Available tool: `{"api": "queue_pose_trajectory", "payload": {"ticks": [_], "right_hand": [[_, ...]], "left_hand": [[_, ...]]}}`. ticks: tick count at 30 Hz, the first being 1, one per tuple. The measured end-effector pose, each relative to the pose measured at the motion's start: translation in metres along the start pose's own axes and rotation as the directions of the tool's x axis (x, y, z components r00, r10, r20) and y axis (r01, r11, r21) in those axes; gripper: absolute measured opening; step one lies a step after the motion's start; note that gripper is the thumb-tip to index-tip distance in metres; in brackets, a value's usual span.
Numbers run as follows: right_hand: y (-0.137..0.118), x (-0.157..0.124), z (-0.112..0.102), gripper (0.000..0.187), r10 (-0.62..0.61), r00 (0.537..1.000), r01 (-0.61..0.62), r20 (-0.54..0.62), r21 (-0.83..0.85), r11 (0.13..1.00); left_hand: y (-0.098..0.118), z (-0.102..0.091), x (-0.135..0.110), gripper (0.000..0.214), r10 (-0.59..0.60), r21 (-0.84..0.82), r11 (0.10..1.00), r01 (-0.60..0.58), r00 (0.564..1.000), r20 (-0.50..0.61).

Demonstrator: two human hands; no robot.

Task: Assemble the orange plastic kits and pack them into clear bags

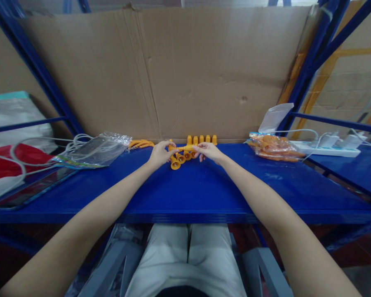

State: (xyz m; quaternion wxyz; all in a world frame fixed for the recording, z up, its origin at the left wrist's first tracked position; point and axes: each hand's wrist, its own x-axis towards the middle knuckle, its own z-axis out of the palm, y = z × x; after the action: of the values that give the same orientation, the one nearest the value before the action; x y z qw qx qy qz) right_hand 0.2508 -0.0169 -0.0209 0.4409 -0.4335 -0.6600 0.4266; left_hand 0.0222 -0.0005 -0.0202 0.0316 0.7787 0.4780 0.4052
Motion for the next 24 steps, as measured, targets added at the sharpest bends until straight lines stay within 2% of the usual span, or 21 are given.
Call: {"api": "queue_pose_trajectory", "payload": {"ticks": [14, 20, 24], "right_hand": [[0.0, 0.002, 0.003, 0.048, 0.021, 0.999, -0.022, -0.033, -0.051, 0.998], [-0.006, -0.002, 0.004, 0.045, 0.118, 0.992, -0.121, -0.051, -0.064, 0.991], [-0.01, -0.003, 0.003, 0.043, 0.141, 0.986, -0.147, -0.085, -0.074, 0.986]], "left_hand": [[0.006, -0.004, -0.003, 0.012, -0.022, 0.009, 1.0, 0.022, 1.0, 0.001], [0.004, -0.001, -0.001, 0.013, -0.003, 0.0, 1.0, 0.003, 1.0, 0.006], [-0.005, -0.001, 0.006, 0.015, 0.031, 0.022, 0.999, -0.03, 0.998, -0.05]]}}
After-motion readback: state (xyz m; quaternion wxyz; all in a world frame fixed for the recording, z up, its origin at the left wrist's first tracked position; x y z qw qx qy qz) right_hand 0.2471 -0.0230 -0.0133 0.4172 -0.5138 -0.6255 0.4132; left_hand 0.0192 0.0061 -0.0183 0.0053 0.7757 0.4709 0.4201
